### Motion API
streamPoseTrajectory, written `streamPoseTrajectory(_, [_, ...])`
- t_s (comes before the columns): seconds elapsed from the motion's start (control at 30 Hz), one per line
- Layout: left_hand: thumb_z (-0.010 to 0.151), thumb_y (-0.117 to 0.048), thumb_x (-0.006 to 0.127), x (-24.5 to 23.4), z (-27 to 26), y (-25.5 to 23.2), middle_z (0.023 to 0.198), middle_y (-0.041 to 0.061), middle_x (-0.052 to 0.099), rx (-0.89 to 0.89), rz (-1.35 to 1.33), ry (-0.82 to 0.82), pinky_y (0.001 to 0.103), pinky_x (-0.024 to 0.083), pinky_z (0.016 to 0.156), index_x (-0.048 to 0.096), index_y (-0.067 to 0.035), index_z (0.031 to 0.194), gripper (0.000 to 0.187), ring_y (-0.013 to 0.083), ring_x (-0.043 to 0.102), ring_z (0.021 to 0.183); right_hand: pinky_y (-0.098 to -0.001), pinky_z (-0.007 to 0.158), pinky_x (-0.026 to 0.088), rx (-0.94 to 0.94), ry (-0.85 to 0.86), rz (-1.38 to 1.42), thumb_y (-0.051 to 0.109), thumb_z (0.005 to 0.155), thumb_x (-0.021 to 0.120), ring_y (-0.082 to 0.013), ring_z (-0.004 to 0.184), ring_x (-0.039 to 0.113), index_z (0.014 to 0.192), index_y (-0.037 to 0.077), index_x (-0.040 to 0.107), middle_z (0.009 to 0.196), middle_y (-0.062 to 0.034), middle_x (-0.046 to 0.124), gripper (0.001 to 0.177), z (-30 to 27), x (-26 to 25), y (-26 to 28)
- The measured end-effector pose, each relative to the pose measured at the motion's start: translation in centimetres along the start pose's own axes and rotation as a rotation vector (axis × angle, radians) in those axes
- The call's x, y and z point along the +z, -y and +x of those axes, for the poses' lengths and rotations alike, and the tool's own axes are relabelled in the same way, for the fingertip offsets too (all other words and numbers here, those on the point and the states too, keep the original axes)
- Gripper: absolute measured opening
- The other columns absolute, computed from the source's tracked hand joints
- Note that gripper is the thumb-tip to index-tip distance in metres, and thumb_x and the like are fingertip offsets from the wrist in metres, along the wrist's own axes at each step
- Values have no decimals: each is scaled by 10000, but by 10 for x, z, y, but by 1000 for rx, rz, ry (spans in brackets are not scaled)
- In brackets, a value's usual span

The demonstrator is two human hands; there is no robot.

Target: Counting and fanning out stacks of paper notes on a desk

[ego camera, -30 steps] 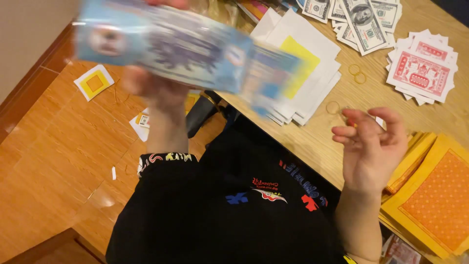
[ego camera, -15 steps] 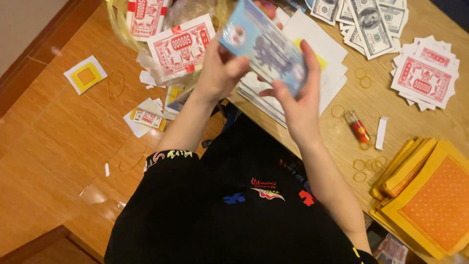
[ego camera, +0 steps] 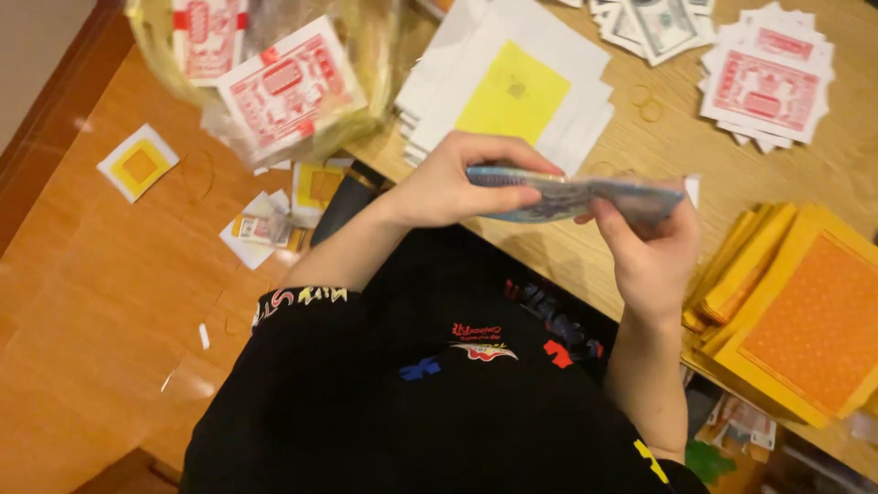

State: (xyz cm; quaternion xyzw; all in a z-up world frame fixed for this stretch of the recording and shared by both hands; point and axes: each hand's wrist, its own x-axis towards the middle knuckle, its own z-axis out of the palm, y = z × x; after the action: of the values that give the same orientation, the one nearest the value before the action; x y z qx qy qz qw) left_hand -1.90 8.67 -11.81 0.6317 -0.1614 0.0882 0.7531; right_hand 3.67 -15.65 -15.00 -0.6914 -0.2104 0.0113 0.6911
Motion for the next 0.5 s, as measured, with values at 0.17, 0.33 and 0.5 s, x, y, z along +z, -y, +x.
streamPoseTrajectory(0.17, [775, -114, 849, 48, 23, 22, 857, 48, 640, 130, 251, 107, 293, 533, 733, 746, -101, 946, 200, 171, 633, 766, -406, 804, 518, -7, 31, -103, -106, 598, 878, -298, 807, 636, 804, -34, 546, 851, -223, 632, 397, -37, -70, 8])
streamPoseTrajectory(0.33, [812, -61, 749, 76, 34, -2, 787, 111, 572, 27, 373, 579, 400, 518, 657, 634, -48, 976, 201, 299, 618, 718, -311, 647, 481, -120, 88, -178, -104, 687, 815, -209, 639, 576, 697, 64, 503, 698, -83, 597, 355, -45, -90, 41])
streamPoseTrajectory(0.5, [823, -35, 708, 86, 29, 30, 1018, 102, 632, -115, 186, 558, 358, 538, 802, 628, -72, 1073, 265, 250, 664, 897, -319, 610, 474, -160, 37, -156, -139, 702, 769, -216, 603, 570, 656, 80, 478, 661, -85, 609, 367, -42, -108, 40])
